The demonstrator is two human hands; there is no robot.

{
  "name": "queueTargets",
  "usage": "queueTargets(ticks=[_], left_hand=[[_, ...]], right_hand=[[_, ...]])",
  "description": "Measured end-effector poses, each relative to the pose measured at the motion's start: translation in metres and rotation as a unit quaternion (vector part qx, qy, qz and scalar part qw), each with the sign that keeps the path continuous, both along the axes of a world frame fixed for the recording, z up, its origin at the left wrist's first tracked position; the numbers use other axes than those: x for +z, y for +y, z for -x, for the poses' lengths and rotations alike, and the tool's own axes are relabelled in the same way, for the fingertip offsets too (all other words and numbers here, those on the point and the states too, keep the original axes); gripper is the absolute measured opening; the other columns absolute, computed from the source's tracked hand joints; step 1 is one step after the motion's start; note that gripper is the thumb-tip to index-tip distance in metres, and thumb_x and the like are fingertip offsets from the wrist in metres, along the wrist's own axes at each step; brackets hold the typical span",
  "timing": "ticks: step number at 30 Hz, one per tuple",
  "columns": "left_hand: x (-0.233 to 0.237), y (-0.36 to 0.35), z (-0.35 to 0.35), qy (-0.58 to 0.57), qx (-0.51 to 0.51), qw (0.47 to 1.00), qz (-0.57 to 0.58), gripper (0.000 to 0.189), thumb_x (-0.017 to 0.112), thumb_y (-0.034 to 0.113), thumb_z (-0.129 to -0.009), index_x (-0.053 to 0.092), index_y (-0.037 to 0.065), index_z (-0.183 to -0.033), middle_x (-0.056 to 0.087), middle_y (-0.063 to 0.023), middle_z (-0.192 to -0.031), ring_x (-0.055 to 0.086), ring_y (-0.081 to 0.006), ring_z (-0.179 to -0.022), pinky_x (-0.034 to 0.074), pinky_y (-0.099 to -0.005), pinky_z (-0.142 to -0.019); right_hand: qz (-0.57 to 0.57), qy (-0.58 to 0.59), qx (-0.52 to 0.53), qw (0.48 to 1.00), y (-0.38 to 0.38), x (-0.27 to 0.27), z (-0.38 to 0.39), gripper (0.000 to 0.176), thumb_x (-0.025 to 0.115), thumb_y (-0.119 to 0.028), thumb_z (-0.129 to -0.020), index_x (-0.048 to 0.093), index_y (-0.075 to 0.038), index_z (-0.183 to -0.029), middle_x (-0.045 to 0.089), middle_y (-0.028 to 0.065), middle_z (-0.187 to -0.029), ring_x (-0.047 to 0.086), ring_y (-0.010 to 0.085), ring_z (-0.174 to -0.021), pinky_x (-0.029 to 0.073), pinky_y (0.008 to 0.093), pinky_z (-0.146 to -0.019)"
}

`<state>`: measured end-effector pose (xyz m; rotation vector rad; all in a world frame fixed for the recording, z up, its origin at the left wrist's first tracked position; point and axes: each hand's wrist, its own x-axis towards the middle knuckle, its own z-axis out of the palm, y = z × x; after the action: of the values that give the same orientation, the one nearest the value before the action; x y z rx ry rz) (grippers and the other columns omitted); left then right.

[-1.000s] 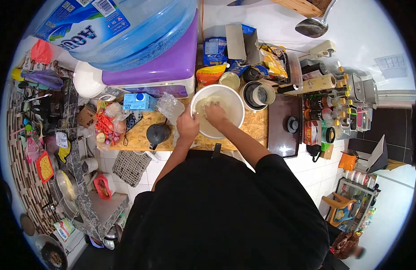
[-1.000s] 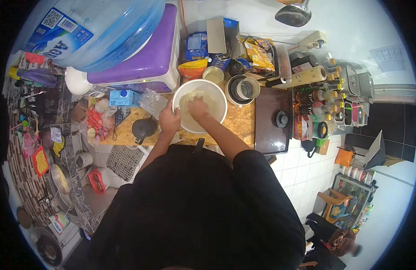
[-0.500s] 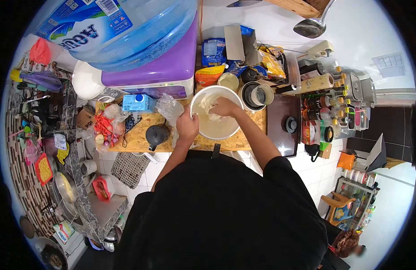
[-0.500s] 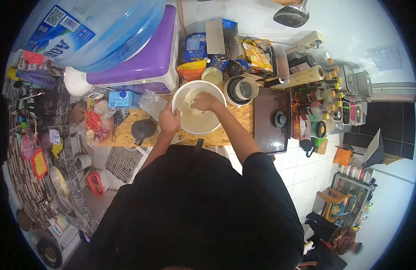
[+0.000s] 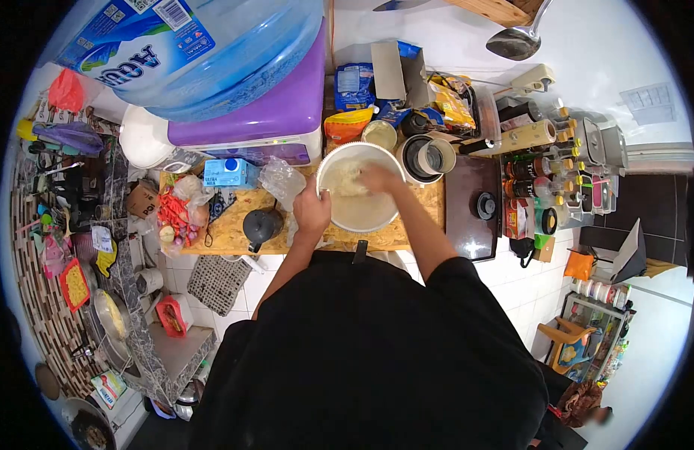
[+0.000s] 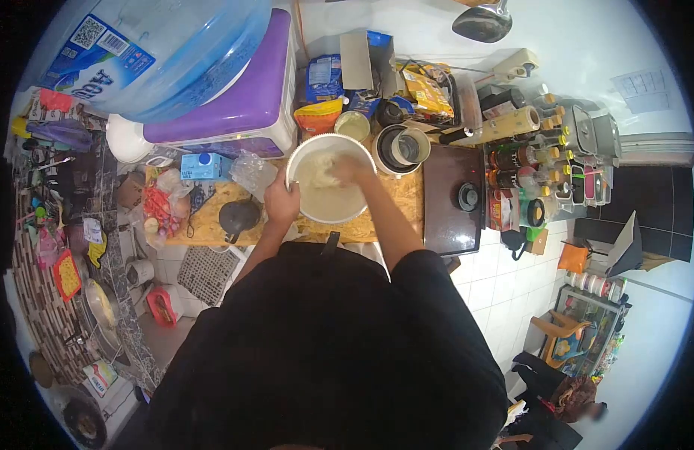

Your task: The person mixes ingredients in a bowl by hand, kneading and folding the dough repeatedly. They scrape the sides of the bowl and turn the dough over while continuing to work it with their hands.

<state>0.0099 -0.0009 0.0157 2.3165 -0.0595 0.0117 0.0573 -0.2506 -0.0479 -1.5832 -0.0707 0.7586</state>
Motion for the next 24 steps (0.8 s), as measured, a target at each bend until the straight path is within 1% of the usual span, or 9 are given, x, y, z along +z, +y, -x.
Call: queueTargets(ticks=[1, 2, 6, 8, 9, 12, 14, 20, 24], left_hand=[[0.001, 0.000, 0.001, 0.001, -0.002, 1.000, 0.007, 0.048, 0.065, 0.011, -0.084, 0.057, 0.006, -0.131, 0.070, -0.0274, -0.091, 0.067, -0.0471, -0.083, 0.052, -0.0558, -0.075], [0.002, 0.002, -0.002, 0.000, -0.001, 1.000, 0.013, 0.048, 0.065, 0.011, -0.084, 0.057, 0.006, -0.131, 0.070, -0.0274, -0.091, 0.068, -0.0470, -0.083, 0.052, -0.0557, -0.075], [-0.002, 0.002, -0.002, 0.006, -0.007, 1.000, 0.009, 0.048, 0.066, 0.011, -0.084, 0.057, 0.006, -0.131, 0.070, -0.0272, -0.092, 0.068, -0.0467, -0.084, 0.052, -0.0555, -0.074], [0.003, 0.002, -0.002, 0.006, -0.007, 1.000, 0.003, 0.048, 0.066, 0.010, -0.084, 0.057, 0.005, -0.130, 0.070, -0.0272, -0.092, 0.068, -0.0467, -0.084, 0.052, -0.0557, -0.074], [0.002, 0.002, -0.003, 0.006, -0.008, 1.000, 0.004, 0.048, 0.066, 0.010, -0.084, 0.057, 0.005, -0.130, 0.070, -0.0272, -0.092, 0.068, -0.0467, -0.084, 0.052, -0.0557, -0.074], [0.000, 0.003, -0.003, -0.007, -0.012, 1.000, 0.004, 0.047, 0.066, 0.009, -0.084, 0.057, 0.004, -0.130, 0.070, -0.0277, -0.092, 0.068, -0.0469, -0.084, 0.052, -0.0557, -0.075], [0.001, 0.003, -0.003, 0.004, -0.012, 1.000, 0.002, 0.046, 0.065, 0.009, -0.084, 0.057, 0.003, -0.129, 0.069, -0.0286, -0.091, 0.068, -0.0474, -0.083, 0.052, -0.0558, -0.074], [0.012, 0.003, -0.003, 0.000, -0.014, 1.000, 0.022, 0.046, 0.064, 0.008, -0.084, 0.057, 0.003, -0.130, 0.069, -0.0293, -0.091, 0.067, -0.0480, -0.083, 0.052, -0.0565, -0.074], [0.010, 0.004, -0.002, -0.031, -0.021, 0.999, 0.039, 0.047, 0.064, 0.009, -0.084, 0.057, 0.003, -0.130, 0.069, -0.0287, -0.089, 0.068, -0.0477, -0.083, 0.052, -0.0564, -0.074]], right_hand=[[0.234, -0.052, 0.005, 0.971, 0.024, -0.001, 0.004, 0.057, 0.073, -0.033, -0.080, 0.063, 0.001, -0.125, 0.069, 0.0238, -0.113, 0.065, 0.0345, -0.111, 0.055, 0.0430, -0.091], [0.453, -0.104, 0.010, 0.886, 0.043, 0.001, 0.004, 0.061, 0.075, -0.036, -0.077, 0.063, 0.003, -0.123, 0.068, 0.0266, -0.115, 0.065, 0.0388, -0.113, 0.053, 0.0448, -0.096], [0.463, -0.093, 0.028, 0.881, 0.055, 0.030, 0.012, 0.068, 0.076, -0.043, -0.073, 0.065, 0.005, -0.119, 0.068, 0.0277, -0.115, 0.065, 0.0406, -0.110, 0.051, 0.0457, -0.098], [0.421, -0.084, 0.096, 0.898, 0.060, 0.056, 0.014, 0.067, 0.075, -0.044, -0.075, 0.065, 0.005, -0.119, 0.068, 0.0277, -0.116, 0.067, 0.0422, -0.105, 0.051, 0.0463, -0.097], [0.422, -0.084, 0.095, 0.898, 0.061, 0.068, 0.016, 0.067, 0.075, -0.044, -0.075, 0.065, 0.005, -0.119, 0.068, 0.0277, -0.116, 0.067, 0.0422, -0.105, 0.051, 0.0463, -0.097], [0.384, -0.103, 0.152, 0.905, 0.066, 0.095, 0.018, 0.064, 0.072, -0.047, -0.080, 0.066, 0.008, -0.113, 0.068, 0.0299, -0.112, 0.064, 0.0437, -0.109, 0.050, 0.0459, -0.097], [0.379, -0.098, 0.184, 0.902, 0.066, 0.110, 0.016, 0.062, 0.067, -0.048, -0.084, 0.066, 0.009, -0.110, 0.068, 0.0307, -0.108, 0.065, 0.0447, -0.105, 0.050, 0.0472, -0.096], [0.385, -0.151, 0.245, 0.877, 0.065, 0.173, 0.016, 0.051, 0.060, -0.039, -0.091, 0.067, 0.008, -0.109, 0.068, 0.0320, -0.106, 0.065, 0.0453, -0.102, 0.050, 0.0483, -0.094], [0.378, -0.174, 0.235, 0.878, 0.062, 0.206, 0.021, 0.048, 0.059, -0.036, -0.091, 0.067, 0.006, -0.113, 0.069, 0.0295, -0.107, 0.066, 0.0442, -0.101, 0.050, 0.0485, -0.095]])
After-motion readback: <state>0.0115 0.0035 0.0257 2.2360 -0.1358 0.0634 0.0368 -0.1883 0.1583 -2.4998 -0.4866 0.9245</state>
